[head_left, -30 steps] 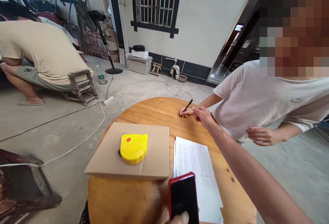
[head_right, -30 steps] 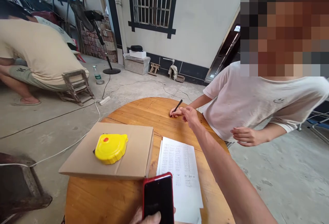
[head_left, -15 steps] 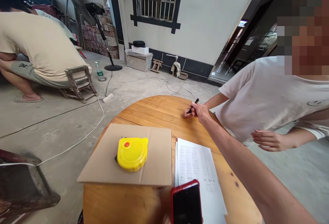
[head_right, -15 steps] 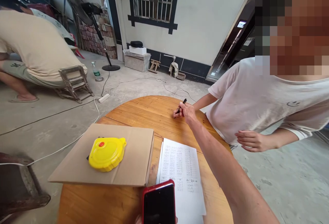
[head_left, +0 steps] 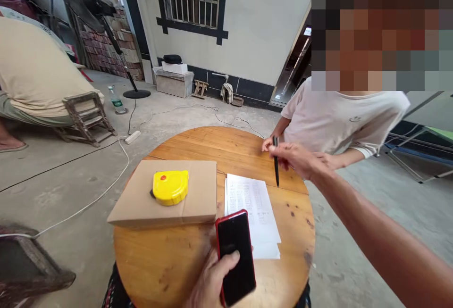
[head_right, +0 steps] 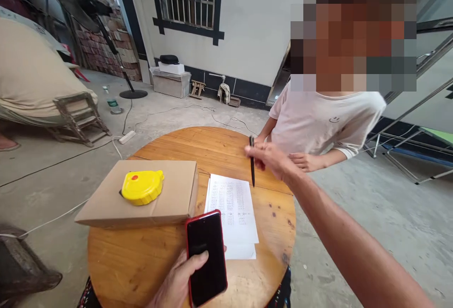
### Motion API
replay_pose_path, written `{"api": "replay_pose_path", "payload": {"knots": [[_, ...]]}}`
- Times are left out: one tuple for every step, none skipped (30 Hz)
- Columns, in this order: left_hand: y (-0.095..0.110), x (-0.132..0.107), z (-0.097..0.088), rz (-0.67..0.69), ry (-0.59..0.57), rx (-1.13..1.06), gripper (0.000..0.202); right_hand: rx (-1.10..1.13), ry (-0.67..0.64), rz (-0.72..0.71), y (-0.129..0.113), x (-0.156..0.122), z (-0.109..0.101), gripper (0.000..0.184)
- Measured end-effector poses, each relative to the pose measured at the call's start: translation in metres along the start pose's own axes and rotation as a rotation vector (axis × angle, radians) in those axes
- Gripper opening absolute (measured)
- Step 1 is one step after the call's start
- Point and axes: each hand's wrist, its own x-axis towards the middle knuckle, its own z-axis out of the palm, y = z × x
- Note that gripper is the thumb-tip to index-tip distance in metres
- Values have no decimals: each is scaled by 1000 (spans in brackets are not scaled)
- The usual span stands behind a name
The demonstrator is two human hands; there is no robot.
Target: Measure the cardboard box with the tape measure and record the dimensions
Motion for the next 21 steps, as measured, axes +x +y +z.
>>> {"api": "replay_pose_path", "payload": {"knots": [[-2,2,0,1,-12,-17,45,-70,-87,40,8,-12,5,35],[-5,4,1,-6,-21,-34,45,-129,-155,86,18,-21,13,36],[-7,5,2,-9,-28,-45,45,-187,-203,120,28,-27,23,37],[-9,5,3,-8,-30,-51,45,-242,-205,156,38,-31,34,39],[-10,5,4,-4,-29,-54,45,-279,-205,179,48,-32,47,40],[-10,4,4,2,-31,-55,45,-307,-205,196,56,-30,59,42],[-9,2,4,8,-35,-56,45,-334,-207,215,62,-28,71,44],[-8,-1,4,15,-42,-58,44,-359,-214,228,66,-24,81,45],[-6,-4,3,19,-46,-60,43,-390,-220,239,67,-20,88,46],[-5,-7,2,19,-47,-60,42,-423,-223,246,66,-16,93,48],[-3,-9,0,16,-41,-61,40,-453,-220,243,63,-11,94,49],[-2,-12,-1,7,-28,-66,39,-475,-212,232,58,-7,91,50],[-1,-14,-2,-7,-13,-77,38,-490,-200,213,51,-2,86,51],[-1,-16,-3,-23,0,-93,38,-494,-185,185,42,2,79,49],[-1,-17,-3,-39,12,-111,38,-490,-168,153,33,7,70,46],[-1,-19,-3,-55,20,-130,37,-478,-145,114,22,10,61,41],[-2,-20,-3,-73,26,-147,36,-460,-115,73,12,13,52,33],[-2,-21,-3,-90,23,-158,36,-437,-77,27,3,15,44,26],[-3,-22,-2,-101,16,-164,36,-413,-36,-17,-6,15,38,21],[-3,-22,-2,-103,11,-168,36,-395,-2,-52,-12,14,34,20],[-4,-23,-2,-99,5,-169,36,-378,30,-83,-18,11,32,20]]}}
